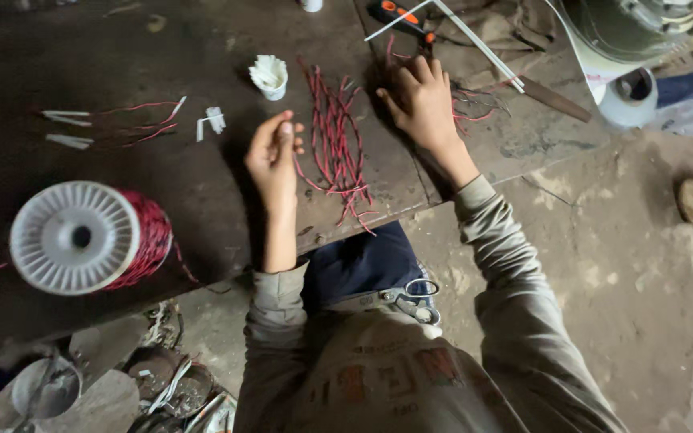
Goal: The person repeatedly picks up red and black wires and white plastic sleeves from a workbench. They insert the wires into the sleeves and place the sleeved wires into a small white cup. The process is repeated for multiple wires throughout the clip.
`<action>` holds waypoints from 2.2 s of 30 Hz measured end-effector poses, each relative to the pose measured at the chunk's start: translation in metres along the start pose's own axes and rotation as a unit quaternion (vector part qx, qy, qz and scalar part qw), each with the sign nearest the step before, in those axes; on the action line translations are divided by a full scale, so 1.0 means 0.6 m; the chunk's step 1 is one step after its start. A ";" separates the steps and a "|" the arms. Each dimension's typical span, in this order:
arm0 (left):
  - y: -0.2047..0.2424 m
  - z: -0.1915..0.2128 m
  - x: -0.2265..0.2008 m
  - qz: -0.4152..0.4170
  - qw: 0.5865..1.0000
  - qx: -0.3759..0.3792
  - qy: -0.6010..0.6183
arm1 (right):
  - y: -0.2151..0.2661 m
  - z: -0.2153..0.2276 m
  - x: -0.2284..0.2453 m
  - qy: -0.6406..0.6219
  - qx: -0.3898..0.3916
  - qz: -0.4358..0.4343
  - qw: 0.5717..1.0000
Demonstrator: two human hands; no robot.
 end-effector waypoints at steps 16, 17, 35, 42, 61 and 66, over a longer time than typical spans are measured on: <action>-0.002 -0.018 -0.004 0.016 0.998 0.061 0.018 | -0.001 -0.119 -0.035 0.215 0.096 0.010 0.972; -0.004 -0.021 -0.005 0.014 0.998 0.062 0.019 | -0.007 -0.122 -0.034 0.228 0.113 0.015 0.967; -0.069 -0.120 -0.106 0.026 0.983 0.151 0.098 | -0.050 -0.016 0.154 -0.475 0.008 -0.242 0.846; -0.104 -0.132 -0.115 -0.059 0.986 0.155 0.025 | -0.067 -0.062 0.155 -0.593 0.092 -0.375 0.707; -0.126 -0.059 -0.204 -0.328 0.824 0.194 -0.419 | -0.079 -0.088 0.103 -0.336 -0.029 -0.171 0.926; -0.134 -0.056 -0.197 -0.350 0.840 0.184 -0.372 | -0.070 -0.104 0.104 -0.404 0.013 -0.197 0.893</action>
Point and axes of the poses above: each hand's wrist, its own y-axis away from the middle knuckle, its own z-axis out of the back of the hand, x = y × z, the point moved 5 cm from there along -y, towards the middle knuckle, and after that the axes turned 13 degrees about -x, right-handed, at the moved point
